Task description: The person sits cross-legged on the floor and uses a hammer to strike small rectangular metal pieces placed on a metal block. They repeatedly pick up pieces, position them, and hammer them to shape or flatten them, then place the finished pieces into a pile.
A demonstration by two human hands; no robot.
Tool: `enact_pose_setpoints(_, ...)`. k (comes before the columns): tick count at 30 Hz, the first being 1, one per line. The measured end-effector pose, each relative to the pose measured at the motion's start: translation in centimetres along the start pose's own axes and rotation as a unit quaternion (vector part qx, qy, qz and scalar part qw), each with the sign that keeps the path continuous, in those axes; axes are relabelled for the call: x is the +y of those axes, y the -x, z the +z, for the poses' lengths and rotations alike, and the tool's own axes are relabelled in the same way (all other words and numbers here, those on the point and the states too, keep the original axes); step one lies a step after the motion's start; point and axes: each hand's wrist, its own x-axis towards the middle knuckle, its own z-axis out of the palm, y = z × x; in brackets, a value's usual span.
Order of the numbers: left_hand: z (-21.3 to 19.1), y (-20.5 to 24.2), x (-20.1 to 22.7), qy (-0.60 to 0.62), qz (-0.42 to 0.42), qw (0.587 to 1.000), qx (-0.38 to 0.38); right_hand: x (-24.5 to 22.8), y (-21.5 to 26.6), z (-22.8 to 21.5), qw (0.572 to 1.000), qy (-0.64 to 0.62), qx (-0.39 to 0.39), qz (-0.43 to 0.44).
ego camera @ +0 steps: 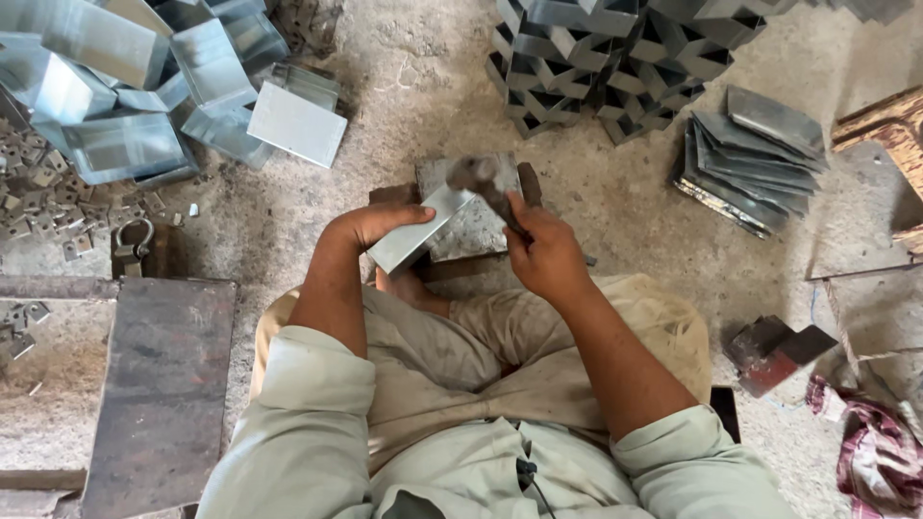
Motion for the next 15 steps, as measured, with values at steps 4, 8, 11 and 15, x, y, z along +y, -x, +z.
enact_pose_setpoints(4, 0.3, 0.4, 1.0, -0.083, 0.13, 0.986, 0.063, 0.5, 0.0, -0.9, 0.999, -0.022, 0.044, 0.019)
enact_pose_setpoints(8, 2.5, 3.2, 4.2, -0.121, 0.198, 0.962, 0.142, 0.6, 0.2, -5.0, 0.994, 0.016, 0.107, 0.027)
enact_pose_setpoints(11, 4.6, 3.5, 5.1, -0.105, 0.317, 0.921, 0.201, -0.3, 0.0, -9.7, 0.98, 0.005, 0.201, -0.009)
enact_pose_setpoints(15, 5.3, -0.3, 4.0, -0.189, 0.365, 0.864, 0.292, -3.1, 0.3, -15.9, 0.907, -0.225, 0.346, -0.081)
